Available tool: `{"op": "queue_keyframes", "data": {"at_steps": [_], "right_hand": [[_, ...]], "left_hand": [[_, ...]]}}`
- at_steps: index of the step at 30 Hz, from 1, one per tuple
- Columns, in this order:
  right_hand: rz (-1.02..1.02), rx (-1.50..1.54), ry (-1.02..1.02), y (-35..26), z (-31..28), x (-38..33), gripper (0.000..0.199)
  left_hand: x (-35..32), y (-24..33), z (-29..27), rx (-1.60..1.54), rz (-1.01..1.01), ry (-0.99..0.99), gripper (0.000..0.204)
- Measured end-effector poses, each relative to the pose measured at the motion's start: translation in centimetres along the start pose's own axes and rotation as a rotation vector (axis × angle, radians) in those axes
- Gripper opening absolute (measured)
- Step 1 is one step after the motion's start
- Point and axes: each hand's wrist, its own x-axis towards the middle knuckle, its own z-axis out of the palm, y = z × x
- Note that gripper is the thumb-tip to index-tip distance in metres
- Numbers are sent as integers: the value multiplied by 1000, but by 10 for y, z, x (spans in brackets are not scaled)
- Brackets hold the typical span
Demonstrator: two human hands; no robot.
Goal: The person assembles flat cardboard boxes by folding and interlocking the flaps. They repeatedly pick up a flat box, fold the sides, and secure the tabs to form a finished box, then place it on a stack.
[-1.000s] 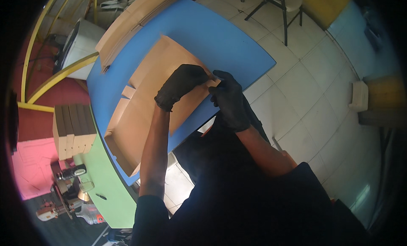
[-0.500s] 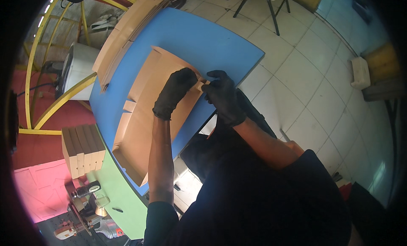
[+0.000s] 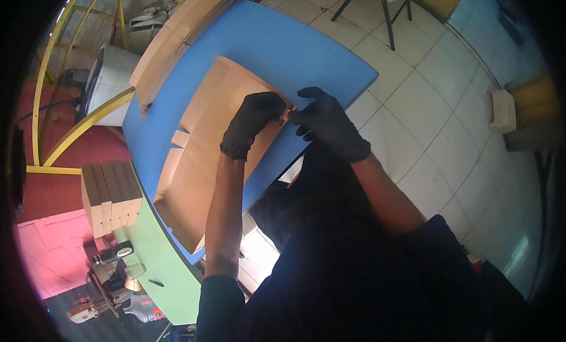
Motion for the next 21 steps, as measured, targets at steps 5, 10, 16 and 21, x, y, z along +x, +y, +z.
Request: {"op": "queue_keyframes", "data": {"at_steps": [5, 10, 16, 21], "right_hand": [[-43, -63, 74, 2, -16, 7, 43], [-147, 72, 40, -3, -26, 15, 40], [-268, 116, -20, -19, -13, 15, 59], [-884, -162, -321, -21, 44, 1, 72]], "left_hand": [[-1, -1, 5, 320, 66, 92, 19], [-21, 13, 20, 289, 28, 254, 25], [-68, 40, 22, 367, -36, 99, 31], [-63, 68, 25, -361, 43, 529, 21]]}}
